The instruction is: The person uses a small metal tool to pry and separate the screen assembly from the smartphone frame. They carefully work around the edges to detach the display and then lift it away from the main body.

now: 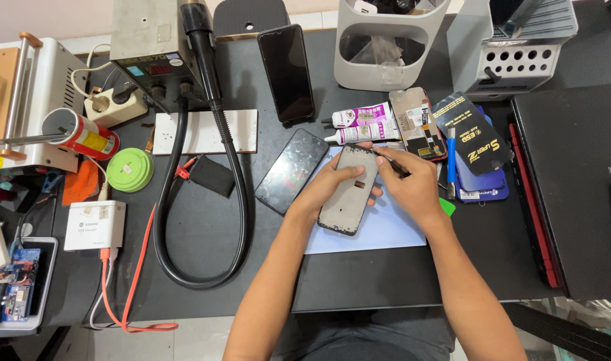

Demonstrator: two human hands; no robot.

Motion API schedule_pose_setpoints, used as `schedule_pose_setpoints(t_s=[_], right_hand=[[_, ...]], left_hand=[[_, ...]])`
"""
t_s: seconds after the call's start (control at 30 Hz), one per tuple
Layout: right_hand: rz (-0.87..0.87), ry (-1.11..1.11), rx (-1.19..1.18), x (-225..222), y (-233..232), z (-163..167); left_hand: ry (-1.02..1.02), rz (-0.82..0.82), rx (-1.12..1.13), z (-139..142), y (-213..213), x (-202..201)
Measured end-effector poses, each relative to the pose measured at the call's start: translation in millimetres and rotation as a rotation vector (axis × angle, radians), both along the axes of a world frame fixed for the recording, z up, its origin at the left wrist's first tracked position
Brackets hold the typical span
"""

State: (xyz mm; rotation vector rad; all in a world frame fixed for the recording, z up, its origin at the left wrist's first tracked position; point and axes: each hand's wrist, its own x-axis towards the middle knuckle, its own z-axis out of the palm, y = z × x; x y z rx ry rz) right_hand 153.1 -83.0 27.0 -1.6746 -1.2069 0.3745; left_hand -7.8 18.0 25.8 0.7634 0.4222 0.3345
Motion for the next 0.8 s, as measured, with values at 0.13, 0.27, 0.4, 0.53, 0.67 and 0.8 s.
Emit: schedule_pose_setpoints(t_s=[0.13,0.27,0.4,0.53,0.67,0.8], right_hand=[[0.006,0.046,0.006,3,0,1],[-0.004,0.079,-0.027,5,0,1],[0.006,0.106,-0.039,6,0,-1],[0.031,0.167,-0.046,8,1,-2],[0.060,0.220,-0.023,10,2,-2],[0.056,0.254,-0.053,11,2,-2]], left_hand=[[0.003,0.026,-0.028,0,1,1],[0.010,0.029,-0.025,1,2,1],[0.007,0.033,-0.020,1,1,1],[-0.007,0.034,-0.022,0,1,1],[-0.008,0.036,-0.030,-2,2,2],[-0.027,0.031,-0.027,-4,3,2]])
